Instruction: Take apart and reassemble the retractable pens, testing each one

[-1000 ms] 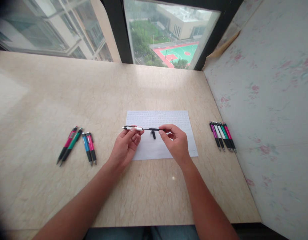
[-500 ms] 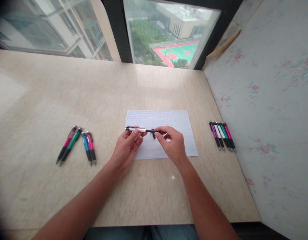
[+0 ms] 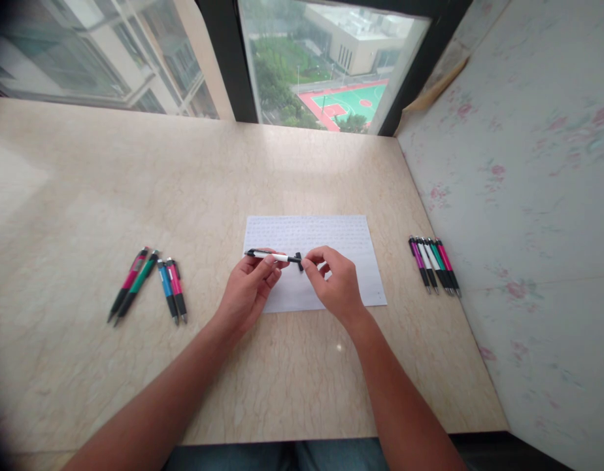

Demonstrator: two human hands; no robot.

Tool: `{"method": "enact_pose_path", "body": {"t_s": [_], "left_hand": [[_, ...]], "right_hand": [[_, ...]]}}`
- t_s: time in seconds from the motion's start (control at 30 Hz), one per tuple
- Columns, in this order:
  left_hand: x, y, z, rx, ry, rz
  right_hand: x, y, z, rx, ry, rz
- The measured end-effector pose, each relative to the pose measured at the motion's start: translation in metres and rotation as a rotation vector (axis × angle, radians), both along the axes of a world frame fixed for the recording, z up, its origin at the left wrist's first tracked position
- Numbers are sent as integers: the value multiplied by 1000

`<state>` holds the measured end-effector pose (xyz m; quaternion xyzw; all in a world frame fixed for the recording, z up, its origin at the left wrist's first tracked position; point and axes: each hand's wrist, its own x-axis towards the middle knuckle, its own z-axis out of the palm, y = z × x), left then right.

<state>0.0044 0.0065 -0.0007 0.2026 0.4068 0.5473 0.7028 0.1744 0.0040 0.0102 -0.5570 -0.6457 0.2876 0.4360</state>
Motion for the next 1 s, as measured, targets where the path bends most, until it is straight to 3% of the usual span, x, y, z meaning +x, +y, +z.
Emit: {"method": "enact_pose_path", "body": {"t_s": [0.2, 0.4, 1.0], "left_hand": [[1, 0, 1, -11, 19, -13], [0, 2, 1, -7, 4, 22], [-3, 4, 4, -37, -22, 13]], "right_hand": [[3, 0, -3, -58, -14, -17], [1, 0, 0, 43, -61, -17], [0, 0, -2, 72, -139, 62]]}}
